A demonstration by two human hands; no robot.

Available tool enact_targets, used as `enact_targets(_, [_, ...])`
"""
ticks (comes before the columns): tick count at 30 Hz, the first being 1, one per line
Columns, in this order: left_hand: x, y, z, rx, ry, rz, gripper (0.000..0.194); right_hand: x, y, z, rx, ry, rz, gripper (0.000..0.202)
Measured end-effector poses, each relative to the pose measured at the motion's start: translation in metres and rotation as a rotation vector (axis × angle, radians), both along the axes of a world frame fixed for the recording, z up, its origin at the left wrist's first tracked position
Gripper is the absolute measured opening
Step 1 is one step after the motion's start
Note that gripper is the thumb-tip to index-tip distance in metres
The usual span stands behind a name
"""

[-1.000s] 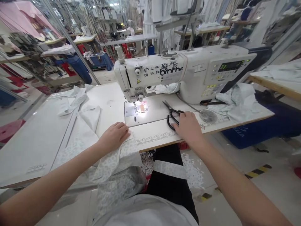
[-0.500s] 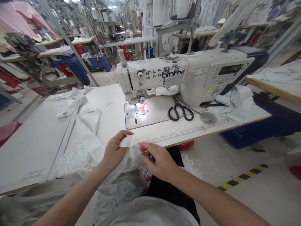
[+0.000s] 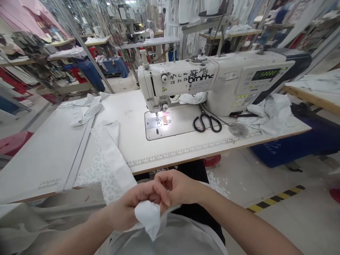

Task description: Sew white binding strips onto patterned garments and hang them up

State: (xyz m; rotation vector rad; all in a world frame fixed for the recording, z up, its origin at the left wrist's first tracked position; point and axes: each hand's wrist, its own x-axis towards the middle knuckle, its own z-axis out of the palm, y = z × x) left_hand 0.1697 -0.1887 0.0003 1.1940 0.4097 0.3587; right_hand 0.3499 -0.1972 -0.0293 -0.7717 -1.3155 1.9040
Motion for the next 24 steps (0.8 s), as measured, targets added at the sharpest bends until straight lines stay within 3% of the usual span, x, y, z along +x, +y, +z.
enact_targets(2, [0.001, -0.003, -0.001, 0.07, 0.083, 0.074, 0.012, -0.004, -0.002, -0.013, -0.042, 0.015, -0.067, 0.031])
enact_targets(5, [0.0, 0.003, -0.005, 0.325, 0.238, 0.369, 0.009, -0.016, -0.01, -0.023, -0.026, 0.075, -0.267, 0.032])
enact_targets(7, [-0.001, 0.01, -0.008, 0.506, 0.358, 0.564, 0.015, -0.027, -0.017, -0.022, 0.007, 0.03, -0.323, 0.035])
enact_targets(9, [-0.003, 0.017, -0.01, 0.544, 0.43, 0.672, 0.018, -0.035, -0.023, -0.017, 0.022, -0.058, -0.398, 0.037])
enact_targets(12, [-0.006, 0.018, -0.014, 0.29, 0.369, 0.644, 0.01, -0.038, -0.023, -0.011, 0.119, -0.234, -0.611, 0.042])
enact_targets(15, [-0.009, 0.006, -0.019, -0.103, 0.18, 0.456, 0.02, -0.035, -0.015, -0.02, 0.442, -0.531, -0.739, 0.043])
enact_targets(17, [-0.012, -0.006, -0.024, -0.287, 0.08, 0.323, 0.031, -0.034, -0.01, -0.033, 0.596, -0.659, -0.727, 0.042])
enact_targets(20, [-0.019, -0.019, -0.034, -0.402, 0.056, 0.276, 0.036, -0.032, -0.011, -0.049, 0.622, -0.679, -0.646, 0.038])
enact_targets(24, [-0.026, -0.023, -0.042, -0.438, 0.065, 0.354, 0.027, -0.022, -0.026, -0.038, 0.692, -0.575, -0.499, 0.015])
